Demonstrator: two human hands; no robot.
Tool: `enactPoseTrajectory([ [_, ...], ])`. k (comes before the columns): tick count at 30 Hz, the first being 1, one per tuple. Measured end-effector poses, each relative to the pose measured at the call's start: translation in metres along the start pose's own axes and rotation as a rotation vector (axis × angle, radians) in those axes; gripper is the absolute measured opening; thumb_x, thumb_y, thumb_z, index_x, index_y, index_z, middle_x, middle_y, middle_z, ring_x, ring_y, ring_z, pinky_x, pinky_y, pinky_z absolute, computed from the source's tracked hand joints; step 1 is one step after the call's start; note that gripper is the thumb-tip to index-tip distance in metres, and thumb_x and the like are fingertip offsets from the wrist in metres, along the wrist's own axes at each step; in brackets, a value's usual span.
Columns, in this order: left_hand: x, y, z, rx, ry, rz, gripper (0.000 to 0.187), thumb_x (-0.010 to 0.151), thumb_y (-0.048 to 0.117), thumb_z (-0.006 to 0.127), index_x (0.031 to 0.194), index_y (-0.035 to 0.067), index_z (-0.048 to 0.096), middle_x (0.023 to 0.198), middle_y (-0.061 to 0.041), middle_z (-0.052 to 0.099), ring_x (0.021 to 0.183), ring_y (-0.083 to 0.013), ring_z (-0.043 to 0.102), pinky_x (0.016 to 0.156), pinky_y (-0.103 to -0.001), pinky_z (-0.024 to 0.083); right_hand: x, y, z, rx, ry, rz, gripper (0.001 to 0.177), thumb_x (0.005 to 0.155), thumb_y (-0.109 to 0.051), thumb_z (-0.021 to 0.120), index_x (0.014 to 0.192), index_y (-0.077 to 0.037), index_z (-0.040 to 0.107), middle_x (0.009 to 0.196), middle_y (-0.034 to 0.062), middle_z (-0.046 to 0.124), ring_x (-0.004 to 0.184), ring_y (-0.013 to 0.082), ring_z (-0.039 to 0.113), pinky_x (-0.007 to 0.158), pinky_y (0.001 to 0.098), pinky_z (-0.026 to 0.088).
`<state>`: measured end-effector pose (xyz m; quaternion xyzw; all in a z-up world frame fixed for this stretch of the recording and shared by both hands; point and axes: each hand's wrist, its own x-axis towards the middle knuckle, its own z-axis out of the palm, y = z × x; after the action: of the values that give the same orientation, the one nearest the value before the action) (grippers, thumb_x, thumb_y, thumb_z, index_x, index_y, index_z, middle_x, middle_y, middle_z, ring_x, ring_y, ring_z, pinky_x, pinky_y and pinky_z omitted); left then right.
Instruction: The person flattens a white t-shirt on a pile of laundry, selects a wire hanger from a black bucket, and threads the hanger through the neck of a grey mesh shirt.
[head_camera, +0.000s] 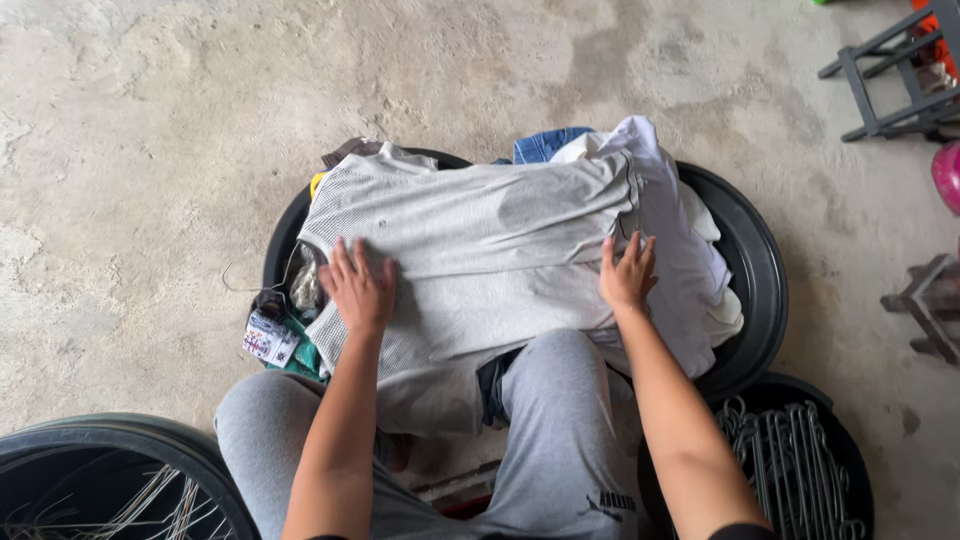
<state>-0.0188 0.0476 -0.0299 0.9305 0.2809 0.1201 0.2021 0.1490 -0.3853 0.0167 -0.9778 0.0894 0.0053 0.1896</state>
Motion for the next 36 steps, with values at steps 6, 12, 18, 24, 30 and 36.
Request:
enactPoseTrajectory([
  [6,0.004,-0.022,0.012,-0.051,0.000,-0.483,0.095,0.089,0.057,0.068,0.153,-0.006,0.036,0.141,-0.026,0.046,0.131,-0.0408,0.047,0.103,-0.054,0.043,0.011,0.022,0.009,0.000,-0.058,0.213,0.091,0.096,-0.072,0.048,0.159,-0.007,0.035,0.155,0.0269,0.040,0.143,0.0453,0.041,0.113,0.0626,0.036],
  [12,0.013,-0.037,0.016,0.016,-0.089,-0.507,0.073,0.085,0.059,0.076,0.119,-0.003,0.058,0.121,-0.023,0.062,0.115,-0.0406,0.060,0.098,-0.055,0.046,0.022,0.024,0.007,0.073,0.052,0.054,0.077,0.094,-0.066,0.066,0.127,0.003,0.062,0.124,0.0300,0.065,0.119,0.0477,0.060,0.102,0.0519,0.047],
  [18,0.020,-0.044,0.018,-0.066,-0.037,-0.330,0.056,0.080,0.041,0.079,0.117,0.004,0.060,0.113,-0.018,0.069,0.106,-0.0379,0.067,0.093,-0.051,0.051,0.033,0.022,-0.007,0.252,-0.034,0.073,0.052,0.092,-0.047,0.070,0.108,0.002,0.066,0.112,0.0262,0.071,0.108,0.0454,0.066,0.093,0.0505,0.051],
  [24,0.026,-0.058,0.013,-0.119,0.099,-0.456,0.060,0.088,0.047,0.077,0.121,0.002,0.055,0.120,-0.022,0.059,0.109,-0.0406,0.060,0.087,-0.051,0.050,0.038,0.025,-0.009,0.193,0.108,-0.093,0.047,0.099,-0.039,0.072,0.117,0.003,0.062,0.113,0.0284,0.068,0.108,0.0491,0.062,0.091,0.0520,0.048],
  [30,0.023,-0.082,-0.011,0.083,0.118,-0.632,0.056,0.091,0.035,0.069,0.138,0.009,0.052,0.129,-0.016,0.051,0.113,-0.0373,0.056,0.090,-0.052,0.047,0.030,0.022,-0.023,0.325,-0.004,0.030,0.048,0.090,-0.036,0.077,0.118,0.000,0.061,0.115,0.0225,0.071,0.108,0.0385,0.068,0.092,0.0457,0.052],
  [36,0.014,-0.082,-0.005,0.123,0.003,-0.408,0.064,0.088,0.024,0.064,0.147,0.005,0.050,0.139,-0.023,0.046,0.109,-0.0446,0.055,0.084,-0.055,0.049,0.007,0.005,-0.023,0.323,0.154,-0.229,0.040,0.097,-0.017,0.069,0.132,-0.001,0.059,0.121,0.0242,0.068,0.112,0.0432,0.064,0.094,0.0473,0.049],
])
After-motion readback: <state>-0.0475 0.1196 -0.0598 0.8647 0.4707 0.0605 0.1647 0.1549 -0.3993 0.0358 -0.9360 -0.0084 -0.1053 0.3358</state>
